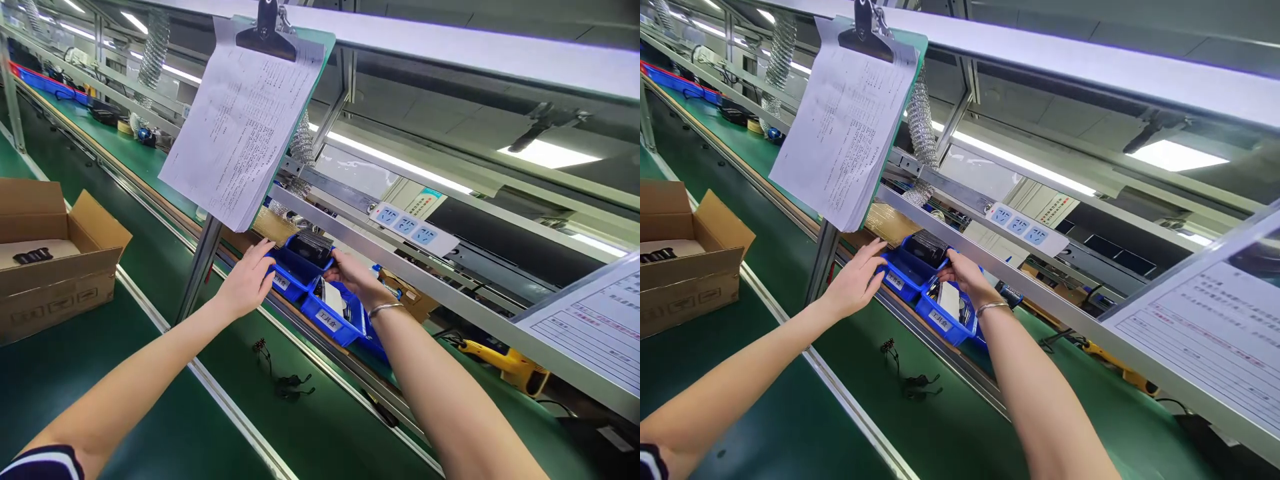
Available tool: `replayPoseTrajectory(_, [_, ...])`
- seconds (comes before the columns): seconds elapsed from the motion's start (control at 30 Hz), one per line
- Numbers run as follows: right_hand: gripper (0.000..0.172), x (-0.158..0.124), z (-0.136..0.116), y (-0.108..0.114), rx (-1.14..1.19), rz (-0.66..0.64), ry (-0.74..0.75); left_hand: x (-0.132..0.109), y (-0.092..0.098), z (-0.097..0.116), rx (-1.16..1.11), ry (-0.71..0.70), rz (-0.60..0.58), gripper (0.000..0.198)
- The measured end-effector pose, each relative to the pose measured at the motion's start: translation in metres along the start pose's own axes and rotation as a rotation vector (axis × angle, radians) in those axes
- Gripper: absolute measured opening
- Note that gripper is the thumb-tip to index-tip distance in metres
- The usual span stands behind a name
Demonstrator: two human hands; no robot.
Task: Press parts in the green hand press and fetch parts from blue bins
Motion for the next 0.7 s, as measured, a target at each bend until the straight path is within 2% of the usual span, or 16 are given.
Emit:
replayPoseTrajectory(0.1, [0.023, 0.008, 0.002, -0.006, -0.032, -0.026, -0.007, 0.022, -0.019, -0.007, 0.119, -0.057, -0.016, 0.051])
replayPoseTrajectory(0.23, [0.023, 0.013, 0.010, -0.012, -0.029, -0.083, 0.000, 0.037, -0.037, -0.017, 0.210, -0.095, -0.040, 0.052])
replayPoseTrajectory(0.4, [0.018, 0.020, 0.019, -0.011, -0.076, -0.068, -0.024, 0.045, -0.036, -0.024, 0.159, -0.123, 0.023, 0.046])
replayPoseTrajectory(0.53, [0.014, 0.021, 0.021, -0.013, -0.106, -0.055, -0.086, 0.051, -0.031, -0.025, 0.267, -0.221, 0.111, 0.041])
replayPoseTrajectory(0.6, [0.019, 0.019, 0.019, -0.011, -0.274, -0.051, -0.081, 0.052, -0.022, -0.016, 0.382, -0.350, 0.236, 0.032])
replayPoseTrajectory(0.7, [0.041, 0.018, 0.005, -0.006, -0.830, -0.048, 0.070, 0.048, -0.010, 0.003, 0.509, -0.540, 0.407, 0.024])
Point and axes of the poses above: each hand's wrist, its own x-axis towards the middle knuckle, its own y-axis out of the back of the hand, z = x × y, the point moved 10 cm from there along x, towards the middle knuckle, and after that the axes turned 6 degrees about z, right-handed, at the moved point
